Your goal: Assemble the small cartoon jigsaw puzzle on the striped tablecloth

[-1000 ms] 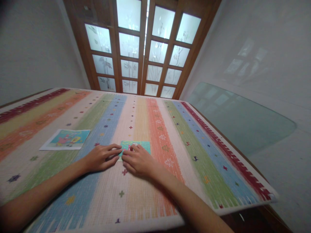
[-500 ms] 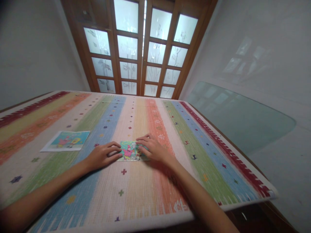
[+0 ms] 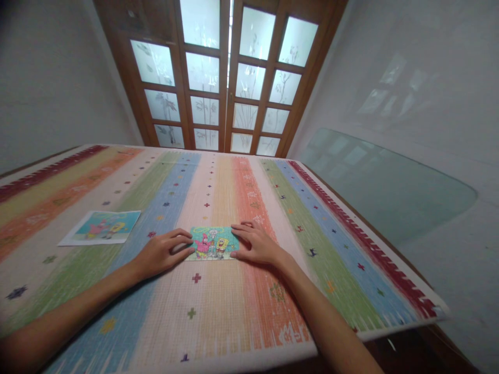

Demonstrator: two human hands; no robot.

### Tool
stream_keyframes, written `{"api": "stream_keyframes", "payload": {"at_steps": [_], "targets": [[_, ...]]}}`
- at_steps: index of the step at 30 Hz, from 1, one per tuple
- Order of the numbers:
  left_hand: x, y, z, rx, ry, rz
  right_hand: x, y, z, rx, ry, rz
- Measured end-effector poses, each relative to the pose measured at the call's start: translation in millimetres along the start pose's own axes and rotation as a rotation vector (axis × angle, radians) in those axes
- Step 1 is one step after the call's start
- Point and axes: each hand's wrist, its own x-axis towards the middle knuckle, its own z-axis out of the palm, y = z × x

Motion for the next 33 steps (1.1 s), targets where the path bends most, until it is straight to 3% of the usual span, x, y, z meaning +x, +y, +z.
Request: {"api": "stream_keyframes", "payload": {"at_steps": [12,16,24,33], "targets": [[-1,2,-3,0.123,0.031,0.128,7,-7,8,-0.037,-0.074,0.018],[-1,3,-9,0.094,0.027,0.104,4,-2,7,0.038,-0.026,0.033],[-4,-5,-18,0.103,-0.127,-0.035,-8,7,-2,0.083,-0.017,0.106],[-5,-11,-24,0.091,-0.185,-0.076,-4,8,9,0.115,0.01,0.148]]}}
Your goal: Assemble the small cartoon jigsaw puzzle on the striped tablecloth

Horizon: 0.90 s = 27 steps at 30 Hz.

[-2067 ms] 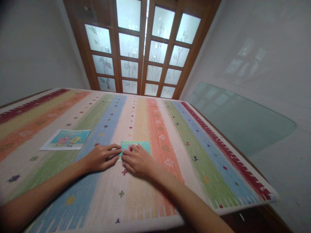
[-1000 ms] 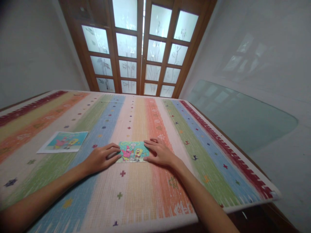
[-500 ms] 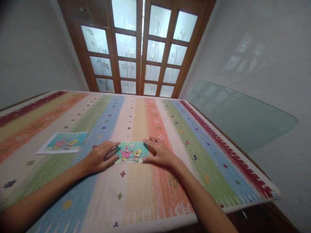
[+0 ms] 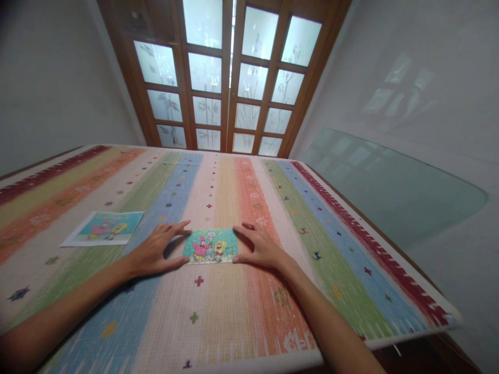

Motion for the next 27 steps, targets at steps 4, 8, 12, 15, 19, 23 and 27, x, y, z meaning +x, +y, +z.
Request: {"api": "stream_keyframes", "payload": {"at_steps": [4,8,12,15,19,23,27], "targets": [[-1,-2,-1,-0.029,0.021,-0.01,1,-3,0,0.019,0.013,-0.016],[-1,-5,-1,-0.043,0.003,-0.009,1,-6,-2,0.046,0.01,-0.023],[-1,-8,-1,-0.017,-0.029,0.014,1,-8,-4,0.054,0.0,-0.026],[-1,-11,-1,0.014,-0.031,0.038,2,-9,-5,0.041,-0.01,-0.031],[-1,-14,-3,0.03,-0.019,0.054,1,-9,-5,0.01,-0.008,-0.031],[-2,-15,-5,0.027,-0.03,0.058,-1,-9,-5,-0.012,-0.002,-0.029],[-2,-15,-4,0.018,-0.032,0.051,-2,-10,-4,-0.002,0.006,-0.028]]}}
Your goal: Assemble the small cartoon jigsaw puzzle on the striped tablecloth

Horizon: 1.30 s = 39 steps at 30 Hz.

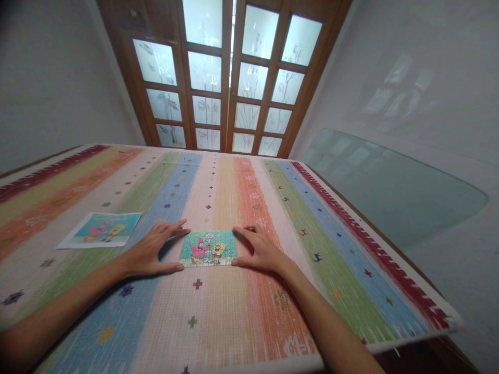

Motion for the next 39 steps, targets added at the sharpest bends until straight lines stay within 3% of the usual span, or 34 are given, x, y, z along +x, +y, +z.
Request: {"api": "stream_keyframes", "payload": {"at_steps": [13,19,22,27,39], "targets": [[4,6,1,-0.055,-0.006,-0.016,6,-7,4,-0.015,0.017,-0.013],[6,8,4,-0.046,0.002,0.072,7,-10,1,-0.055,-0.058,-0.193],[7,10,4,-0.068,-0.063,0.17,6,-13,2,-0.081,-0.09,-0.25],[8,10,2,-0.04,-0.152,0.191,5,-13,4,-0.126,-0.101,-0.237],[6,7,-2,-0.084,-0.125,0.181,1,-7,5,-0.123,-0.08,-0.262]]}}
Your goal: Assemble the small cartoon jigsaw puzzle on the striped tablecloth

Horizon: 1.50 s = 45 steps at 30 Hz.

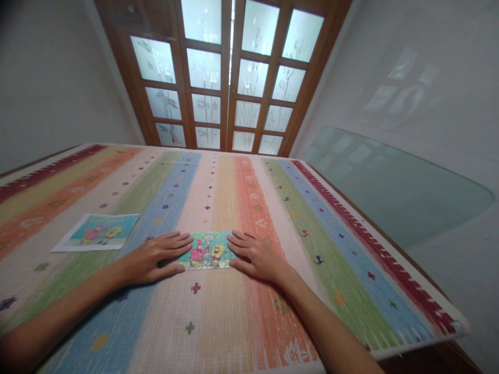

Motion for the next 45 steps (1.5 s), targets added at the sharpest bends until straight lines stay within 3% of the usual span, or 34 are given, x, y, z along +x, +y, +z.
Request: {"api": "stream_keyframes", "payload": {"at_steps": [8,22,31,37,45], "targets": [[4,6,11,-0.01,0.029,0.0,3,-7,0,-0.034,-0.007,-0.002],[21,24,24,-0.006,0.027,0.013,22,-27,24,-0.025,0.036,-0.048],[14,20,8,-0.161,0.152,-0.174,15,-16,2,0.29,0.105,0.163],[-2,6,-6,-0.06,0.06,-0.276,-3,-1,-10,0.245,0.055,0.259],[-4,-2,1,-0.095,0.058,-0.303,-2,6,-4,0.283,0.044,0.262]]}}
